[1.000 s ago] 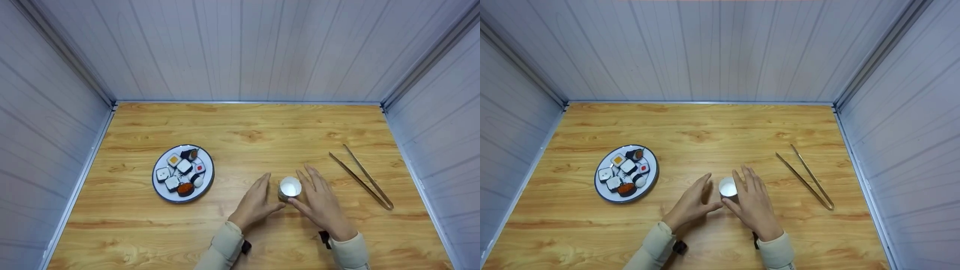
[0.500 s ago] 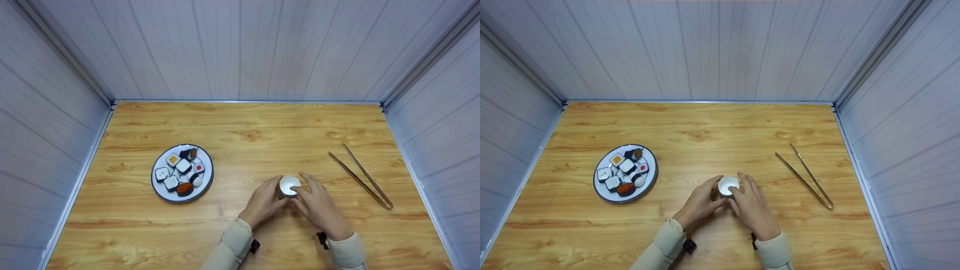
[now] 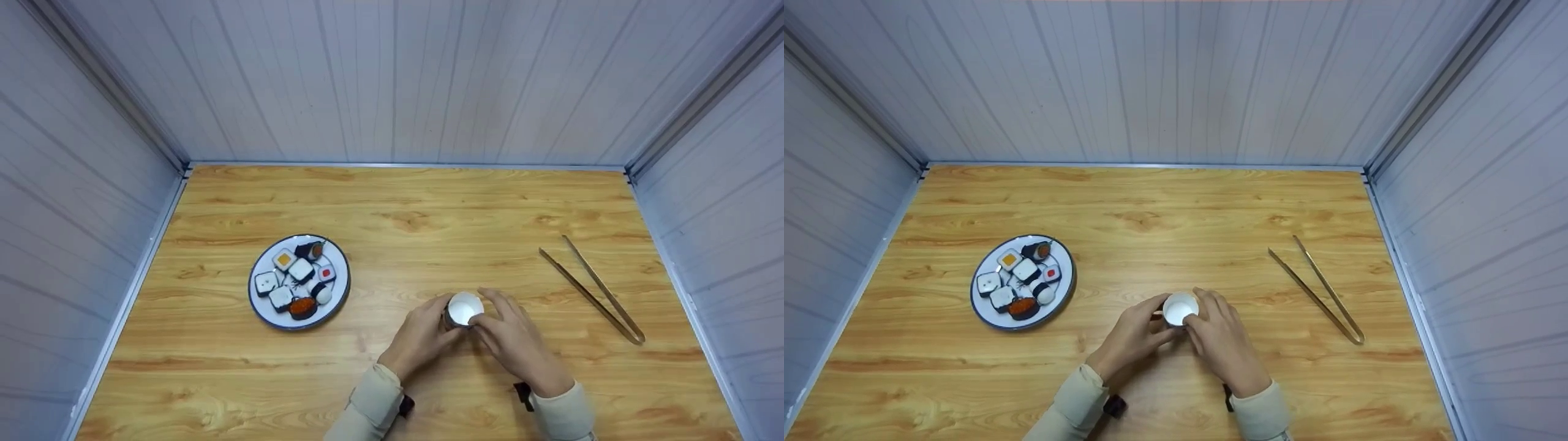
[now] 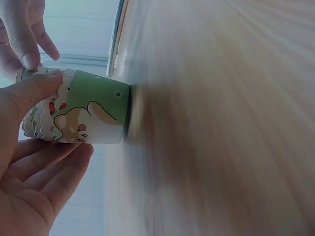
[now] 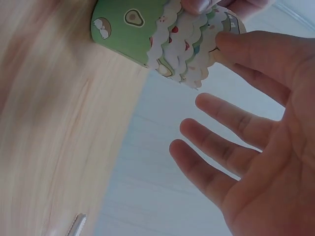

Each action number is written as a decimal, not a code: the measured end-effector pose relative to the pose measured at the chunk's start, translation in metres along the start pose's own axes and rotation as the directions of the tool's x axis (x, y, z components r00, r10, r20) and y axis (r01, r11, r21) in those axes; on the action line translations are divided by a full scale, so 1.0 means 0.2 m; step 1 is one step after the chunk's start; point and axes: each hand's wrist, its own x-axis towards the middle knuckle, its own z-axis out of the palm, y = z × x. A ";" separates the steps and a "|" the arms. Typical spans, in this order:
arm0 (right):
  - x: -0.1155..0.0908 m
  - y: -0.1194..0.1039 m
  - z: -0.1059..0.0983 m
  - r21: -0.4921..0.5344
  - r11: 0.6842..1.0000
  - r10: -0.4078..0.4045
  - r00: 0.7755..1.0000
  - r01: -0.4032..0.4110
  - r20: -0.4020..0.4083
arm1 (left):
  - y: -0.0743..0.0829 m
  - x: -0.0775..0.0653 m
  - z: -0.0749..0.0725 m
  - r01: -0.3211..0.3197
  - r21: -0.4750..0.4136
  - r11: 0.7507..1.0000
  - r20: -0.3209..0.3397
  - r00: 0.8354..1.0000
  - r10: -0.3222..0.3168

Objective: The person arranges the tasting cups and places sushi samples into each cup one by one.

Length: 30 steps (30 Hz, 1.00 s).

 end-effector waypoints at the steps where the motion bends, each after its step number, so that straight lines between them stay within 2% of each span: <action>1: 0.00 -0.01 0.00 0.005 1.000 -0.008 1.000 0.008 -0.002 | 0.00 -0.01 -0.01 -0.002 -0.004 1.000 -0.002 1.000 0.002; 6: 0.02 -0.05 0.02 0.020 0.999 -0.039 0.999 0.039 0.005 | -0.02 -0.07 -0.05 -0.010 -0.018 1.000 -0.025 1.000 0.009; 14: 0.05 -0.12 0.05 0.038 0.996 -0.075 0.997 0.075 0.015 | -0.03 -0.16 -0.12 0.063 -0.065 0.996 -0.010 0.998 -0.064; 18: 0.06 -0.14 0.06 0.048 0.993 -0.110 0.994 0.111 -0.019 | -0.04 -0.18 -0.14 0.062 -0.087 0.994 -0.020 0.998 -0.064; 23: 0.08 -0.15 0.06 0.068 0.990 -0.120 0.992 0.122 -0.027 | -0.05 -0.20 -0.15 0.051 -0.069 0.996 -0.033 0.998 -0.053; 27: 0.09 -0.17 0.05 0.070 0.990 -0.125 0.992 0.126 -0.020 | -0.06 -0.21 -0.15 0.064 -0.051 0.997 -0.033 0.997 -0.066; 30: 0.11 -0.17 0.03 0.086 0.985 -0.143 0.989 0.146 -0.049 | -0.06 -0.22 -0.15 0.075 -0.056 0.996 -0.028 0.997 -0.077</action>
